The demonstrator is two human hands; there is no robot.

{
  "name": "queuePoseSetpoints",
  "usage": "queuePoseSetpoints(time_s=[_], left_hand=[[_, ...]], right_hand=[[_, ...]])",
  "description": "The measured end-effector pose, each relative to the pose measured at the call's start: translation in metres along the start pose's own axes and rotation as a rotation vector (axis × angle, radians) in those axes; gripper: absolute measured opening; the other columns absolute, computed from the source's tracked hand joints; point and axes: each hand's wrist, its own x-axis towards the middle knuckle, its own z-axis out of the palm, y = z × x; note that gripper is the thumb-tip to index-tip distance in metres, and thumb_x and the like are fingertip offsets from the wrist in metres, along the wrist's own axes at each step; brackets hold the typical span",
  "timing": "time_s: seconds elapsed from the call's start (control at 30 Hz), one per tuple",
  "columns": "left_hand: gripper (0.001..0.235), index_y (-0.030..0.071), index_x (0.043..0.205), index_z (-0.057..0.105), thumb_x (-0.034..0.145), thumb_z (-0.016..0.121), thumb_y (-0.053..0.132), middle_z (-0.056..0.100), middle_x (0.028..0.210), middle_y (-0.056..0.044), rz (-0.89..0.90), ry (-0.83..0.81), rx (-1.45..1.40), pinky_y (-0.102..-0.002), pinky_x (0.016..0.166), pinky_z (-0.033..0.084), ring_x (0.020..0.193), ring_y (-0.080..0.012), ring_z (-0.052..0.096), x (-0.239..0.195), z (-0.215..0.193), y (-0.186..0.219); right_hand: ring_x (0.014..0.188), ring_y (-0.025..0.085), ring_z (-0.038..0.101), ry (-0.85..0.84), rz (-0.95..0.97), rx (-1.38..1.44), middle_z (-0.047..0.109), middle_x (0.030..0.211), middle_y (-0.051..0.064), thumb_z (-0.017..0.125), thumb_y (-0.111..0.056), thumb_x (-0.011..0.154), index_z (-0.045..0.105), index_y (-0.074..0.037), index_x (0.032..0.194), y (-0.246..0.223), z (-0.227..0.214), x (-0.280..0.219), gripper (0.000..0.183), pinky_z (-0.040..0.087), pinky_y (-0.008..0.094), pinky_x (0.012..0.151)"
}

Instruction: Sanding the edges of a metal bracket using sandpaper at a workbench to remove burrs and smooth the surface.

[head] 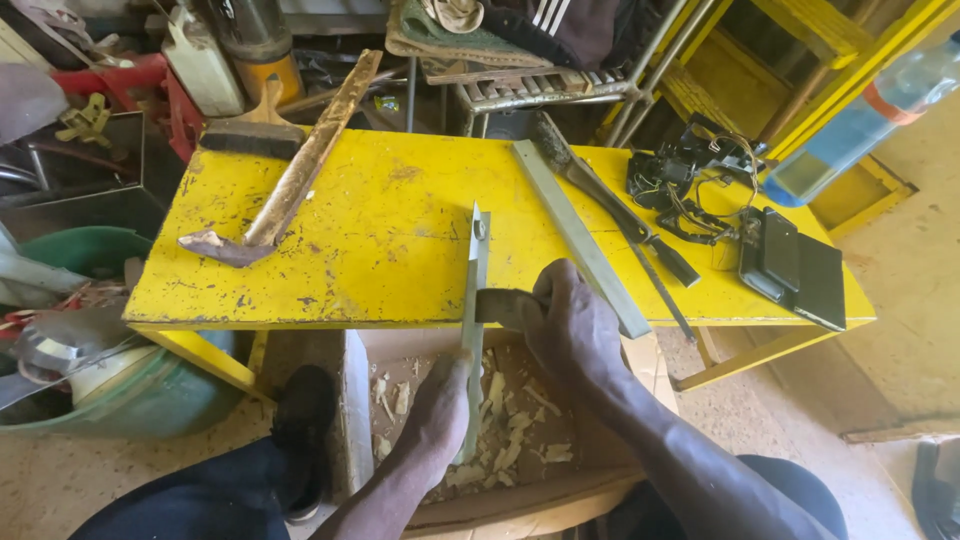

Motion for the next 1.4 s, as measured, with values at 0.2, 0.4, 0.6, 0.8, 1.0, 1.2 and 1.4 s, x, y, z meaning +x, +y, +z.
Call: queuePoseSetpoints(time_s=[0.2, 0.4, 0.6, 0.8, 1.0, 1.2, 1.4], left_hand=[[0.047, 0.017, 0.090, 0.052, 0.115, 0.034, 0.053, 0.050, 0.070, -0.001, 0.101, -0.076, -0.104, -0.033, 0.047, 0.040, 0.053, -0.0149, 0.043, 0.008, 0.005, -0.014], [0.051, 0.017, 0.074, 0.048, 0.115, 0.033, 0.042, 0.043, 0.062, 0.001, 0.197, -0.086, -0.102, -0.034, 0.045, 0.033, 0.049, -0.0142, 0.036, 0.014, 0.008, -0.019], [0.050, 0.016, 0.074, 0.051, 0.112, 0.028, 0.041, 0.042, 0.059, 0.002, 0.321, -0.136, -0.181, -0.034, 0.045, 0.034, 0.049, -0.0135, 0.038, 0.012, 0.006, -0.009], [0.044, 0.021, 0.072, 0.048, 0.113, 0.037, 0.030, 0.036, 0.061, 0.005, 0.227, -0.171, -0.418, -0.034, 0.051, 0.031, 0.054, -0.0125, 0.032, 0.018, 0.016, -0.013], [0.043, 0.019, 0.074, 0.050, 0.113, 0.036, 0.034, 0.039, 0.059, 0.004, 0.276, 0.032, -0.316, -0.033, 0.048, 0.033, 0.050, -0.0122, 0.033, 0.026, 0.011, -0.008], [0.044, 0.018, 0.078, 0.053, 0.112, 0.035, 0.039, 0.042, 0.056, 0.004, 0.241, -0.097, -0.237, -0.033, 0.044, 0.034, 0.046, -0.0119, 0.035, 0.011, 0.004, -0.011], [0.048, 0.019, 0.096, 0.048, 0.109, 0.022, 0.057, 0.048, 0.081, 0.000, 0.120, -0.107, 0.026, -0.036, 0.063, 0.044, 0.069, -0.0157, 0.046, -0.002, 0.000, -0.009]], right_hand=[[0.075, 0.021, 0.074, -0.503, 0.198, -0.073, 0.079, 0.092, 0.006, 0.060, -0.034, 0.097, 0.073, -0.020, 0.118, -0.053, -0.044, -0.010, 0.028, 0.062, 0.040, 0.066], [0.040, 0.008, 0.032, -0.276, -0.054, 0.036, 0.046, 0.055, -0.009, 0.045, -0.030, 0.116, 0.040, -0.013, 0.112, -0.033, 0.007, -0.035, 0.018, 0.037, 0.031, 0.033], [0.066, 0.040, 0.070, -0.475, 0.487, 0.181, 0.076, 0.078, 0.016, 0.040, -0.030, 0.100, 0.054, -0.023, 0.117, -0.089, -0.019, -0.020, 0.023, 0.051, 0.056, 0.063], [0.087, 0.048, 0.075, -0.335, 0.432, 0.184, 0.080, 0.097, 0.021, 0.047, -0.030, 0.096, 0.057, -0.022, 0.127, -0.079, 0.000, -0.008, 0.033, 0.053, 0.062, 0.077], [0.092, 0.051, 0.074, -0.454, 0.375, -0.038, 0.080, 0.089, 0.021, 0.047, -0.054, 0.103, 0.055, -0.025, 0.112, -0.082, 0.004, -0.022, 0.032, 0.055, 0.063, 0.082], [0.079, 0.049, 0.073, -0.389, 0.292, 0.055, 0.079, 0.087, 0.016, 0.050, -0.034, 0.094, 0.053, -0.023, 0.121, -0.077, 0.013, -0.030, 0.030, 0.054, 0.062, 0.071], [0.091, 0.056, 0.070, -0.324, 0.464, 0.146, 0.075, 0.107, 0.030, 0.052, -0.035, 0.103, 0.061, -0.020, 0.123, -0.061, 0.028, 0.046, 0.028, 0.050, 0.066, 0.075]])
